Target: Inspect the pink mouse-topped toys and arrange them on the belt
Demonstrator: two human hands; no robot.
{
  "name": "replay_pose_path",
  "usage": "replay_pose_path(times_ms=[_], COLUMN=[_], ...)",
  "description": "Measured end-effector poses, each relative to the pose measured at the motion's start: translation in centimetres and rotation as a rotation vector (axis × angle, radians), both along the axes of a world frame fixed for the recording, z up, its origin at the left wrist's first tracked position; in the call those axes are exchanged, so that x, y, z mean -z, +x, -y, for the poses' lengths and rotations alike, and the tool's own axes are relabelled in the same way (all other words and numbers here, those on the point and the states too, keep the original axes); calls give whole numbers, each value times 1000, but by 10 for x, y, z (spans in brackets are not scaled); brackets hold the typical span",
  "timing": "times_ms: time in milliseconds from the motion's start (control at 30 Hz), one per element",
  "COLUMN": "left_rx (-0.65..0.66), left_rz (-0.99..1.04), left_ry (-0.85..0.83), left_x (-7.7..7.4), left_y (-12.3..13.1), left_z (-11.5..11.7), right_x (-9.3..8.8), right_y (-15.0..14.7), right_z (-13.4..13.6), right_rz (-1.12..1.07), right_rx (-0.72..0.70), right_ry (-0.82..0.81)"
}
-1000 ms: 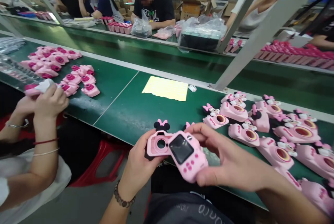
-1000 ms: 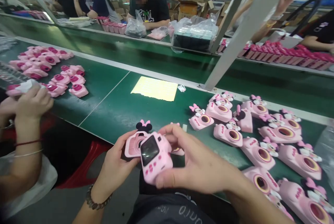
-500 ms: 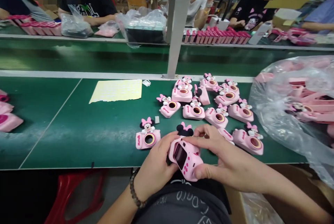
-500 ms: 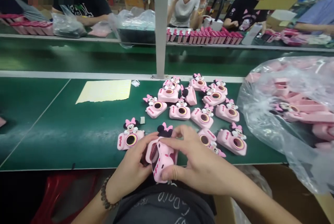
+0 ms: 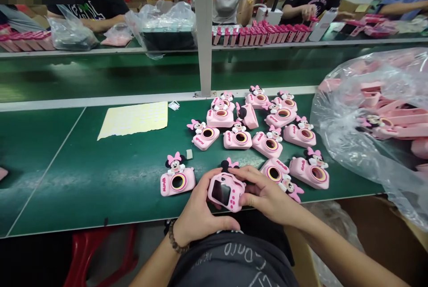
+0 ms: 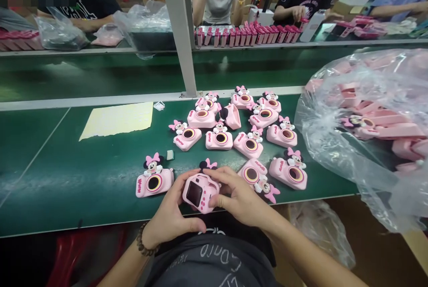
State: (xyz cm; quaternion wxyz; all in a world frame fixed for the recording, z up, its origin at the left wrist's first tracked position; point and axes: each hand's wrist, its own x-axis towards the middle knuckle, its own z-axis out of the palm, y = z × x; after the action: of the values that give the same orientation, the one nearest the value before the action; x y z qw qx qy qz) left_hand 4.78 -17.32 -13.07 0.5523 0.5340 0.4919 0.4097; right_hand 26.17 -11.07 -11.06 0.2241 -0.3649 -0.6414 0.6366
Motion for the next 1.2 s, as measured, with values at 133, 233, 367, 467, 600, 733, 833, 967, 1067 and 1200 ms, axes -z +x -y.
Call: replay_pose_path(times_ms=[133, 233, 367, 467, 600, 733, 833, 967, 1067, 1200], left_rx=[-90, -80, -61, -111, -164, -164, -138, -115, -116, -135], left_rz=[54, 0, -118, -169, -249, -240, -99, -12, -65, -194], left_ry=[45, 97, 199, 215, 191, 142, 69, 16, 69, 208], left_x=[-2, 0, 2, 1, -7, -16, -19, -16, -12, -6], left_y=[3, 3, -1, -1, 1, 0, 1, 4, 6, 7], left_z=[5, 10, 10, 8, 3, -3, -5, -5, -5, -4], right_x=[8, 11, 12, 13, 12, 13, 11, 5, 2, 2], right_y=[-15, -21, -21, -21, -27, -33, -32, -27, -24, -24], right_z=[19, 35, 43, 40, 33, 31, 33, 38, 40, 42], right_rz=[-80, -241, -290, -266, -266, -328, -316, -198, -248, -256], right_rx=[274, 254, 250, 256, 264, 308, 302, 324, 318, 343], right_ry=[-40, -263, -308, -269, -226, -210, -173, -65, -111, -137])
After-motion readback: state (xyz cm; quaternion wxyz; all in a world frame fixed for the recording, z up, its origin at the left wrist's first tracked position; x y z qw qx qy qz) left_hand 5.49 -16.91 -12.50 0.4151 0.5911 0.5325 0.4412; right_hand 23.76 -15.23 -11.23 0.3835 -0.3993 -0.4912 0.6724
